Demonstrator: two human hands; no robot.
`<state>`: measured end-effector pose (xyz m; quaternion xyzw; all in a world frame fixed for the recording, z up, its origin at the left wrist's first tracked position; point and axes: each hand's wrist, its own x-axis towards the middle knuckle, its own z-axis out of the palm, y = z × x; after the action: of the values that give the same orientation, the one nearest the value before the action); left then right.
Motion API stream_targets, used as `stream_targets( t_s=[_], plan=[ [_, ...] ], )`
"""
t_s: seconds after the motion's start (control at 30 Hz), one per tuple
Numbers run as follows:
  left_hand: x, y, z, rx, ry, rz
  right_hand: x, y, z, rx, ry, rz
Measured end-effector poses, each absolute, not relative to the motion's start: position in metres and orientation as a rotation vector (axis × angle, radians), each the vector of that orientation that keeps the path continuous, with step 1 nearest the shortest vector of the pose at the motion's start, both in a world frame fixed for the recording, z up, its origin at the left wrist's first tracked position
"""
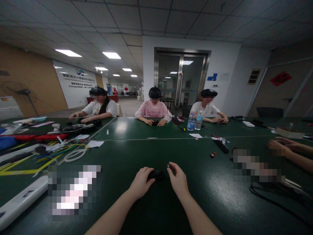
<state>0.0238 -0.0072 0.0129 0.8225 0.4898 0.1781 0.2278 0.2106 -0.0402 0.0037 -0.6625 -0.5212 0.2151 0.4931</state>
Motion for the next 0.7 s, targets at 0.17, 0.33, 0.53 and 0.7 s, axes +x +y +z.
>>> stream_targets(
  t_s=[0.17, 0.33, 0.53, 0.7],
  plan=[
    [0.024, -0.006, 0.011, 2.299, 1.320, 0.516, 0.201, -0.045, 0.008, -1.602, -1.510, 0.522],
    [0.023, -0.005, 0.010, 2.310, 1.310, 0.523, 0.190, -0.047, 0.014, -1.615, -1.691, 0.514],
    [0.024, -0.006, 0.010, 2.331, 1.314, 0.515, 0.186, -0.046, 0.015, -1.701, -1.783, 0.502],
    [0.024, -0.006, 0.011, 2.309, 1.321, 0.503, 0.187, -0.047, 0.017, -1.695, -1.775, 0.535]
  ],
)
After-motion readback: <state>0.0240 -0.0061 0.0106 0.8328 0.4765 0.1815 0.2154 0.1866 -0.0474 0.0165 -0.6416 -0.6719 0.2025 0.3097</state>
